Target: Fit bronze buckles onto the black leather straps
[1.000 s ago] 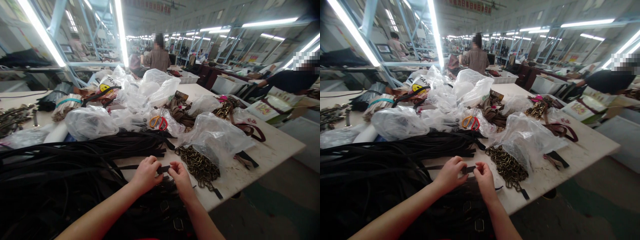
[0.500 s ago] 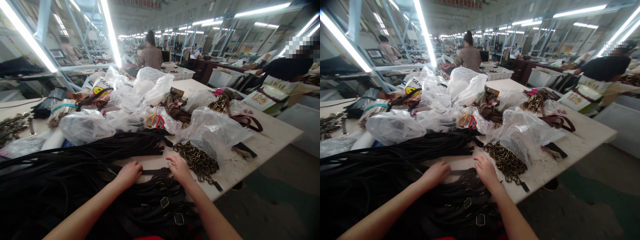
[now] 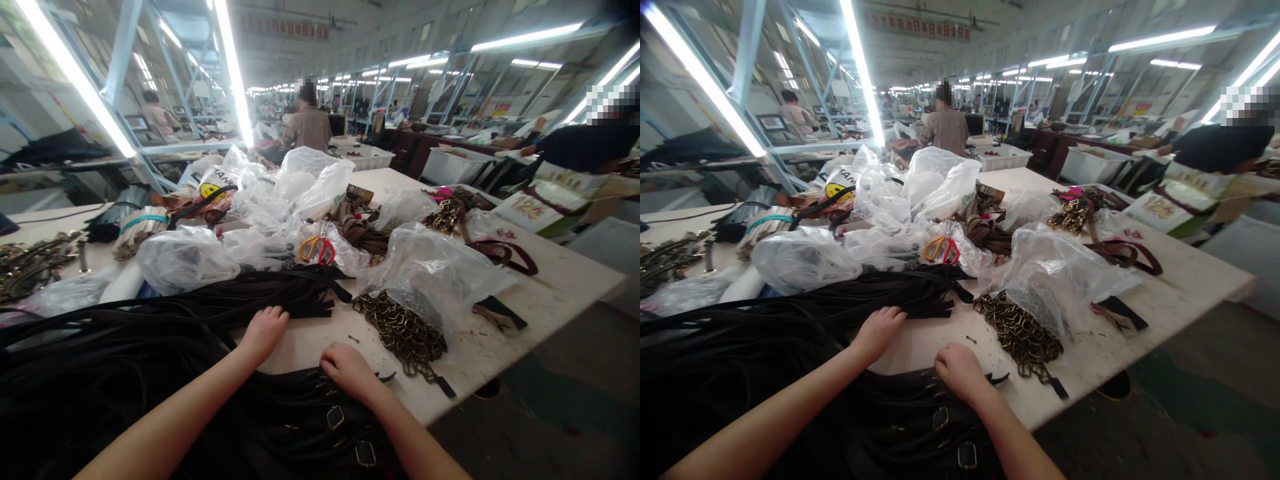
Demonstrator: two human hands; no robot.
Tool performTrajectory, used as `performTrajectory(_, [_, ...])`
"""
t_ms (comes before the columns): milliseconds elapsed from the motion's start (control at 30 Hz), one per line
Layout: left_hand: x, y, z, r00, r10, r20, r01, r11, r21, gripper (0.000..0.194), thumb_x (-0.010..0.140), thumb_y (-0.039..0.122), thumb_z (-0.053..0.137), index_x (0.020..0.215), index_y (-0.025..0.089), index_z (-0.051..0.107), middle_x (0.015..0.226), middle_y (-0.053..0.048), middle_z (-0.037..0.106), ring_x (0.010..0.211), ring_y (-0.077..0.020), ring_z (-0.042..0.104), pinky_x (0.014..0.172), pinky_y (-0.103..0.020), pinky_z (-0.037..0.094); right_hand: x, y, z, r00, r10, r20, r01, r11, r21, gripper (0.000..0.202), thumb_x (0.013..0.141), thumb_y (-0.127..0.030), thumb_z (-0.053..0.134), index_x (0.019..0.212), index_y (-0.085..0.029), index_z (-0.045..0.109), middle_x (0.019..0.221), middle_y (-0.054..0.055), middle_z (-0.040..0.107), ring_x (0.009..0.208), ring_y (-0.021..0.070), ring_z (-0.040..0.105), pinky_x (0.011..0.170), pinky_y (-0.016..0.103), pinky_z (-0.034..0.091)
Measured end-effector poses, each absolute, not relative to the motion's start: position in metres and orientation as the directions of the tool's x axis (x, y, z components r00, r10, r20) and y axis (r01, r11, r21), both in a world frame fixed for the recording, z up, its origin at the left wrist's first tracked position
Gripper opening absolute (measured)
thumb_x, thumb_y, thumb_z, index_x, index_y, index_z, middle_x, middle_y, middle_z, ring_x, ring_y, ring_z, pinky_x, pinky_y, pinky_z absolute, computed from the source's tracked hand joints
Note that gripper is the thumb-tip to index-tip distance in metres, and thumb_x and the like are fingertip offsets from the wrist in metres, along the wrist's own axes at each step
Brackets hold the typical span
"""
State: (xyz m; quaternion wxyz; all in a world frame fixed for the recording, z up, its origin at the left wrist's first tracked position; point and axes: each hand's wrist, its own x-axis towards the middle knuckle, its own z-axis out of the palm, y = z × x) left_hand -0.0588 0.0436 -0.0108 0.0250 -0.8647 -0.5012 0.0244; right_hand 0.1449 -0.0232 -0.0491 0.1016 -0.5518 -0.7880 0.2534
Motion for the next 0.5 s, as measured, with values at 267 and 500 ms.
performTrajectory(267, [-0.056, 0.054, -0.011, 0.499, 0.865, 0.052, 0.864, -0.501, 0.046, 0.011, 0.080, 0.019, 0.045, 0.080, 0.018, 0.056, 0.086, -0.006, 0.055, 0.083, -0.0189, 0.052, 0.071, -0.029, 0.039, 0.151, -0.020, -0.061, -0.209, 0.972, -0.104, 0.642, 0.057, -0.765, 0.026, 0.077, -0.031, 0.048, 0.096, -0.018, 0.058, 0.080, 0.004, 0.062, 0.077, 0.0164, 0.055, 0.070, 0.026, 0.038])
performTrajectory(500, [-0.055, 0.030, 0.010, 0.551, 0.820, -0.152, 0.809, -0.480, 0.341, 0.018, 0.083, 0.031, 0.040, 0.090, 0.022, 0.053, 0.082, -0.001, 0.062, 0.074, -0.0163, 0.057, 0.063, -0.023, 0.038, 0.148, -0.007, -0.052, 0.050, 0.991, -0.127, 0.036, -0.129, -0.991, 0.033, 0.073, -0.047, 0.051, 0.084, -0.017, 0.051, 0.065, -0.001, 0.054, 0.059, 0.0126, 0.051, 0.056, 0.024, 0.040])
